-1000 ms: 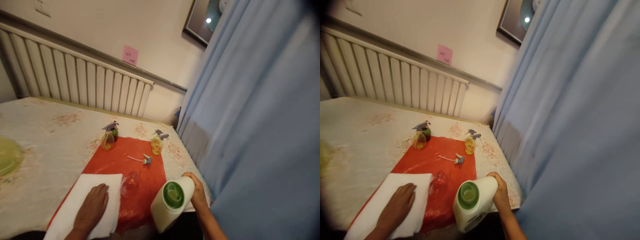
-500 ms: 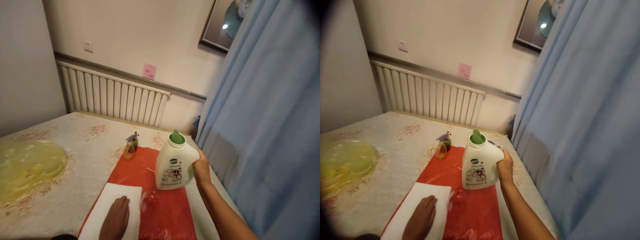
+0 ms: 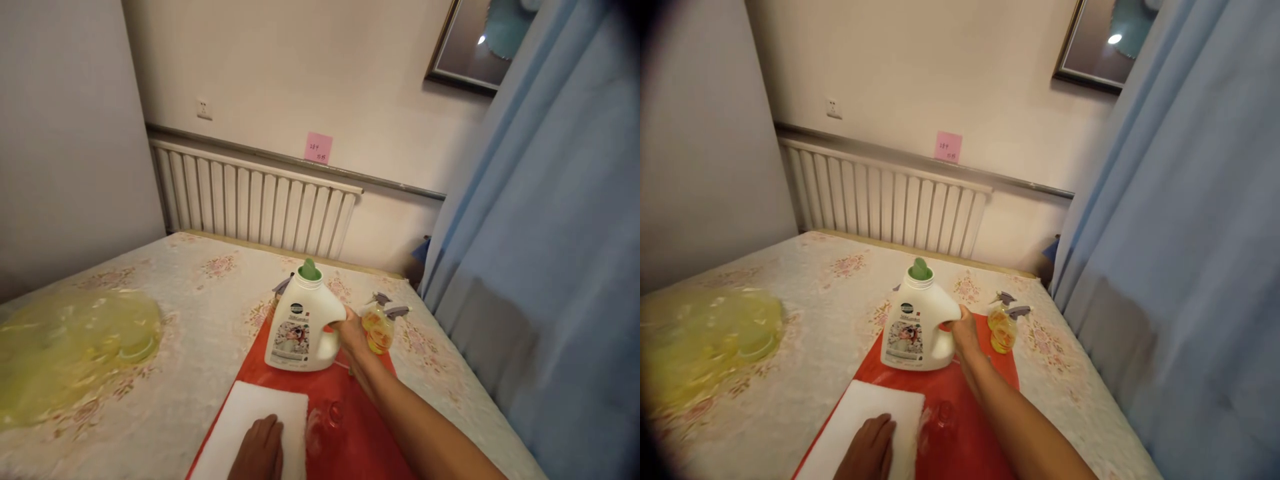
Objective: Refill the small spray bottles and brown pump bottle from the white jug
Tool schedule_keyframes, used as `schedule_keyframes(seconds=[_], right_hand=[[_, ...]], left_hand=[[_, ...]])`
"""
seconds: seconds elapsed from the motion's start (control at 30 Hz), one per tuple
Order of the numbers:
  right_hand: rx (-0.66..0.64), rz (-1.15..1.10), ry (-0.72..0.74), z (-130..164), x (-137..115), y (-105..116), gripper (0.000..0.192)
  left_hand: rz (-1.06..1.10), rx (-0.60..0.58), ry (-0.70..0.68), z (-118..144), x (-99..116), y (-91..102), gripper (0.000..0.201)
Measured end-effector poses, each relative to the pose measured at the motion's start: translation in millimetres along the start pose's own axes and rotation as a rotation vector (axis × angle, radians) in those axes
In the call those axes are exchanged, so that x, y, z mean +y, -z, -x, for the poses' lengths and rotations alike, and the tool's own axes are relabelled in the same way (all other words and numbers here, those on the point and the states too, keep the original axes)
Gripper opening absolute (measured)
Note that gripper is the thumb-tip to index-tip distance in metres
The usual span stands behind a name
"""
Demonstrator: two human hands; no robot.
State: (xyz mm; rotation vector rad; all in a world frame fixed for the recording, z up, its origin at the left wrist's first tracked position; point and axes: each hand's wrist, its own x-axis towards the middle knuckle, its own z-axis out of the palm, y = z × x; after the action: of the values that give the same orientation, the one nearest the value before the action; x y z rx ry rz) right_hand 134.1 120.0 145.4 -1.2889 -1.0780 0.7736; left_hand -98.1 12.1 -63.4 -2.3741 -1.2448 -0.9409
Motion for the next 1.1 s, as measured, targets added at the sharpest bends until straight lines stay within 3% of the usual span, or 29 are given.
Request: schedule_keyframes(seconds=[0.23,0.53,0.7,0.8,0.9,0.97,1.1], right_hand=[[-0.098,0.007,-0.089,2.6,26.7,-37.7,0.024],[-0.179,0.046,-0.134,4.5,61.9,-48.2,0.028],[-0.251,0.087,-0.109,9.8,60.6,-44.7,0.029],[-0.395,0.111,-0.076,5.7,49.2,-29.2,0.038],[-0.513,0.161,-0.052,-6.6,37.9,1.7,0.053],[-0.506,0.236,-0.047,-15.3,35.5,28.9,0.053],[-0.329,0.482,-0.035,-17.0,50.7,82.9,0.032]], left_hand=[[-0.034,0.069,-0.036,2.6,-1.3,-4.8,0.028],[-0.005,0.040,-0.019,-0.8,1.8,1.5,0.029],[0.025,0.015,-0.003,-3.1,3.0,4.0,0.028],[0.049,-0.005,0.017,-3.8,3.3,4.7,0.027],[0.069,-0.025,0.029,-4.3,2.9,4.5,0.027],[0.080,-0.024,0.032,-4.6,2.5,4.0,0.027],[0.084,-0.014,0.037,-5.3,1.9,3.9,0.026]])
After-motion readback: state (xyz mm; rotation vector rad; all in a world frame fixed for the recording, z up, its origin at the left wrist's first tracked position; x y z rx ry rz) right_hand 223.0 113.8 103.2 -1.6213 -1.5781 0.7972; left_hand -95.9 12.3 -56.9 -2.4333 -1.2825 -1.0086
